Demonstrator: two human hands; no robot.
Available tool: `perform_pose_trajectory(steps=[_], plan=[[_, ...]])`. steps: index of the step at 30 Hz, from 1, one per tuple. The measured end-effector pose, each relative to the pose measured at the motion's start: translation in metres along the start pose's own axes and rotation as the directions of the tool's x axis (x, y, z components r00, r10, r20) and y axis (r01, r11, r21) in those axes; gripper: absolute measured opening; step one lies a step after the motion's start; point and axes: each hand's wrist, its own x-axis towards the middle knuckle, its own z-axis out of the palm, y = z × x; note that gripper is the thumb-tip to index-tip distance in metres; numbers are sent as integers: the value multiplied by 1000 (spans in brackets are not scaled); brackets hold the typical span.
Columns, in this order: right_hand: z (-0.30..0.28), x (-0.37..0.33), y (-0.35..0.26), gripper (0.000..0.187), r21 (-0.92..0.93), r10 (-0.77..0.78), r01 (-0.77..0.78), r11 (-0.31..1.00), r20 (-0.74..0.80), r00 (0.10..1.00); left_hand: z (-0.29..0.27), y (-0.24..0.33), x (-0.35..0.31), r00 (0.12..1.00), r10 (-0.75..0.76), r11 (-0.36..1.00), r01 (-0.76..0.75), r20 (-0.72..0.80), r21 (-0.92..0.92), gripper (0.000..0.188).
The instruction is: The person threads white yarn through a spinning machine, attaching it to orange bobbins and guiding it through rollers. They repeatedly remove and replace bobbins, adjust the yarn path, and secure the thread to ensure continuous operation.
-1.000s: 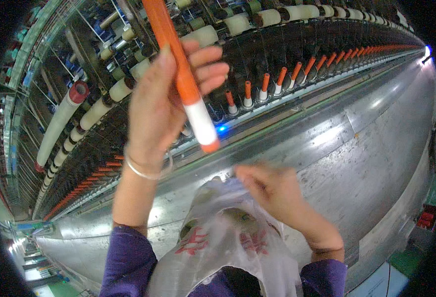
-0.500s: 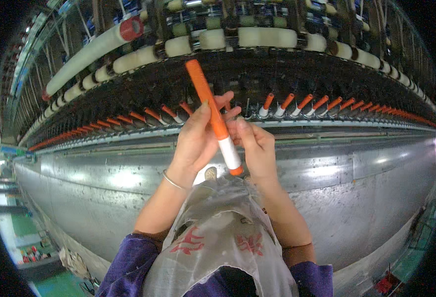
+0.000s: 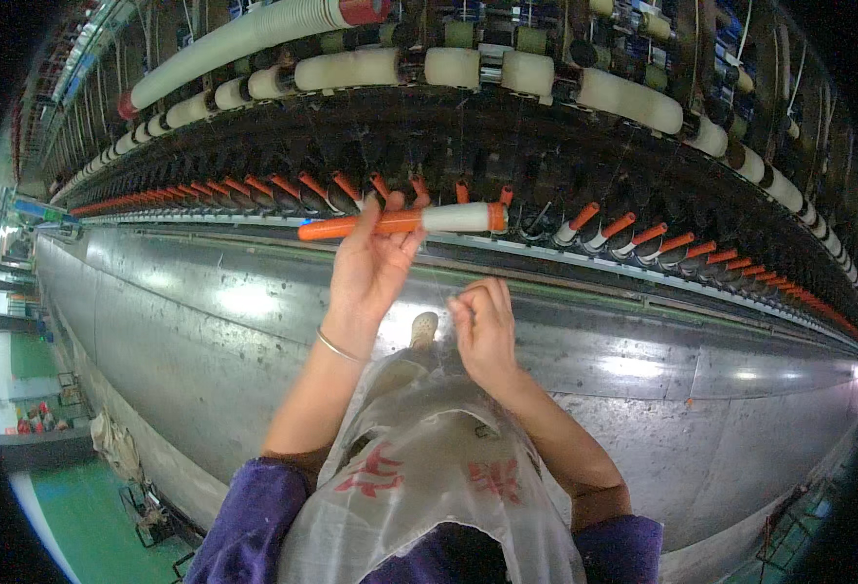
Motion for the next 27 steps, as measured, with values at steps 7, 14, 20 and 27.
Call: perform_pose_trajectory(steps=[7, 14, 20, 27], plan=[[-51, 47, 35, 15, 885, 225, -375, -276, 439, 870, -30, 1, 20, 1000, 16, 508, -8, 0, 861, 27], [-66, 17, 60, 17, 43, 265, -434, 900, 738, 621, -62, -28, -5, 897, -380, -11, -249, 226, 968, 25], [-21, -4, 72, 12, 774, 388, -267, -574, 544, 744, -58, -61, -12, 911, -404, 540, 165, 83, 825, 18], [-37, -16, 119, 21, 533, 108, -841, -89, 845, 524, -60, -69, 12, 726, -642, 531, 652, -245, 541, 32]])
